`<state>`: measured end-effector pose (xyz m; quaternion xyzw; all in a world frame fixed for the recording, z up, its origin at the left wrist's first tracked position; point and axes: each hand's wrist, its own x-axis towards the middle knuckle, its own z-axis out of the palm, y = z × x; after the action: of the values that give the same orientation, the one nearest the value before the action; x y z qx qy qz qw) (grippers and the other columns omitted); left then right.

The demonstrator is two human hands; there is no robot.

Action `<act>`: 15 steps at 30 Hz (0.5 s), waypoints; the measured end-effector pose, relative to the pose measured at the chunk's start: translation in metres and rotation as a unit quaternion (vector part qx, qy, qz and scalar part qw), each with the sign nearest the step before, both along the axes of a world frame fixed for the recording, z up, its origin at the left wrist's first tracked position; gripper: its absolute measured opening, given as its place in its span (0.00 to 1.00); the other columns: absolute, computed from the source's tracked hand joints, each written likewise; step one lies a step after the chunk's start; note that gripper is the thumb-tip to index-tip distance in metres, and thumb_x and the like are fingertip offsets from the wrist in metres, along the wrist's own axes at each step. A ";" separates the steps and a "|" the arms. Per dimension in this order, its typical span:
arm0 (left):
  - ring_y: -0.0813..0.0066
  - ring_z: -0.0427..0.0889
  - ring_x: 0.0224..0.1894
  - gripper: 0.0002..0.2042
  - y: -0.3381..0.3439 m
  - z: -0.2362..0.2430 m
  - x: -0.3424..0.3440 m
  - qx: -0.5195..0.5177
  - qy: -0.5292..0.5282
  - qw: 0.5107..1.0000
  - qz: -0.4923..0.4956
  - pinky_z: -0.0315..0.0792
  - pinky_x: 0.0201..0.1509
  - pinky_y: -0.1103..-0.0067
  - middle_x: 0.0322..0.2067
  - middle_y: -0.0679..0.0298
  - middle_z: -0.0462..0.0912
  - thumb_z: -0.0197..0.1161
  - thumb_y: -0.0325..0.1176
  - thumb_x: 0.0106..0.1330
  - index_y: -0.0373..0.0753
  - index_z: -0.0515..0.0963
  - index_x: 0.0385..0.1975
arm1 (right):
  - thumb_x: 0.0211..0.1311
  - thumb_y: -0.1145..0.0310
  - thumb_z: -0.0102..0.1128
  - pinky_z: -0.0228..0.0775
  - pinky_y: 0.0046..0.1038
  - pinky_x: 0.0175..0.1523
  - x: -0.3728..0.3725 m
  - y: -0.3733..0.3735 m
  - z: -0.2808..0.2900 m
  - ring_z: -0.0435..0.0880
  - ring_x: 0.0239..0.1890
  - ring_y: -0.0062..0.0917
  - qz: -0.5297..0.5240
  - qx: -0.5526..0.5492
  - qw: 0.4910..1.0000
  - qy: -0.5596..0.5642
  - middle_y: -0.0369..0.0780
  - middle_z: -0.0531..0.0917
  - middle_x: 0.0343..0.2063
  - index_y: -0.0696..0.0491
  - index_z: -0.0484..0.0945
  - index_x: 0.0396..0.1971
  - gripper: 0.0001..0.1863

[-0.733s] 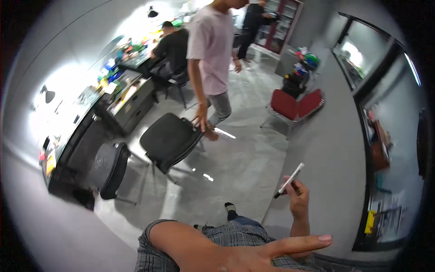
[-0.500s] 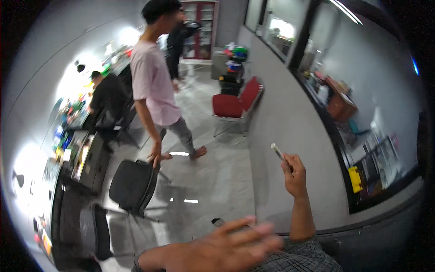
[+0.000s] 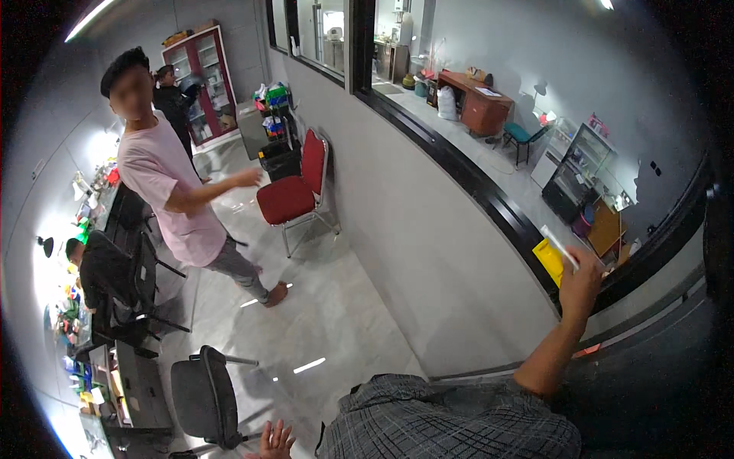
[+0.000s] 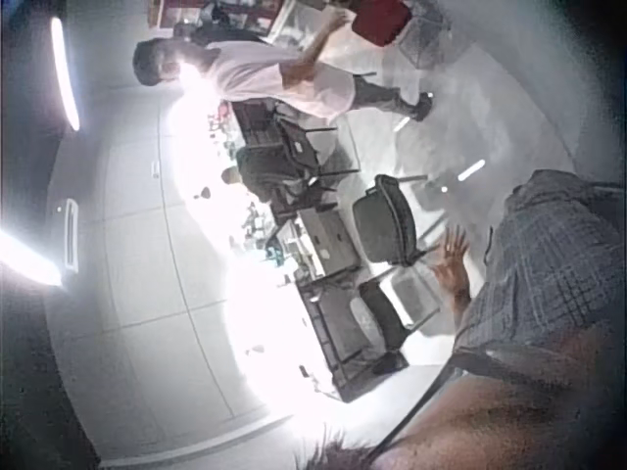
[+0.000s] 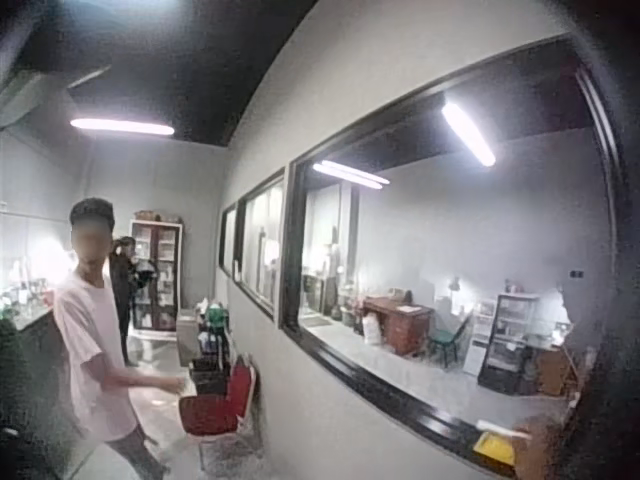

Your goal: The person writes on a whiteboard, walks to a laboratory bench, and then uses pliers and a small handheld tool to trim and refine a pink dental prosthetic model held in a metal flask.

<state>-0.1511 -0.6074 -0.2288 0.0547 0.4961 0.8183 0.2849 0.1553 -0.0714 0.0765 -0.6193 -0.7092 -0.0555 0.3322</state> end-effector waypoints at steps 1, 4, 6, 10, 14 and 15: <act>0.44 0.77 0.66 0.57 0.009 -0.001 0.003 0.013 -0.009 1.000 -0.008 0.71 0.67 0.58 0.69 0.40 0.73 0.29 0.82 0.69 0.29 0.65 0.74 | 0.71 0.71 0.64 0.75 0.42 0.59 0.013 0.003 -0.006 0.85 0.52 0.41 -0.018 -0.013 0.999 -0.044 0.46 0.85 0.47 0.59 0.84 0.49 0.11; 0.44 0.79 0.64 0.56 0.024 0.015 -0.001 0.027 -0.014 1.000 0.000 0.73 0.66 0.59 0.67 0.40 0.75 0.30 0.81 0.69 0.29 0.65 0.73 | 0.74 0.66 0.62 0.74 0.43 0.63 0.015 0.023 -0.036 0.83 0.56 0.43 0.004 -0.013 0.998 -0.057 0.48 0.84 0.52 0.60 0.84 0.50 0.14; 0.44 0.82 0.61 0.56 0.043 0.042 -0.013 -0.046 0.057 0.997 -0.008 0.72 0.67 0.57 0.62 0.41 0.80 0.28 0.81 0.69 0.30 0.66 0.73 | 0.75 0.64 0.60 0.74 0.42 0.64 -0.007 0.017 -0.040 0.82 0.58 0.44 0.022 -0.011 0.995 -0.092 0.50 0.83 0.54 0.61 0.83 0.52 0.16; 0.50 0.83 0.60 0.58 0.067 0.067 -0.015 -0.148 0.109 0.982 -0.051 0.68 0.70 0.57 0.58 0.43 0.84 0.21 0.83 0.66 0.32 0.70 0.70 | 0.73 0.69 0.61 0.71 0.45 0.67 0.034 0.049 -0.085 0.79 0.58 0.48 0.042 0.055 0.991 -0.114 0.52 0.81 0.53 0.63 0.80 0.54 0.15; 0.48 0.80 0.65 0.58 0.055 0.060 -0.009 -0.101 0.127 0.985 -0.063 0.65 0.71 0.56 0.62 0.44 0.82 0.21 0.84 0.65 0.34 0.69 0.73 | 0.73 0.72 0.59 0.73 0.47 0.63 0.062 0.087 -0.115 0.79 0.58 0.48 0.020 0.050 0.990 -0.130 0.52 0.79 0.54 0.66 0.78 0.56 0.17; 0.48 0.79 0.65 0.58 0.044 0.057 -0.003 -0.111 0.091 0.988 -0.056 0.64 0.72 0.55 0.62 0.43 0.81 0.21 0.84 0.65 0.35 0.69 0.73 | 0.74 0.72 0.59 0.73 0.47 0.62 0.051 0.097 -0.119 0.79 0.58 0.48 0.023 0.066 0.985 -0.157 0.52 0.79 0.54 0.66 0.78 0.57 0.17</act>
<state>-0.1545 -0.5631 -0.1714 0.1251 0.6041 0.7322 0.2884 0.2063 0.0252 -0.0422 -0.5628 -0.7617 -0.1912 0.2580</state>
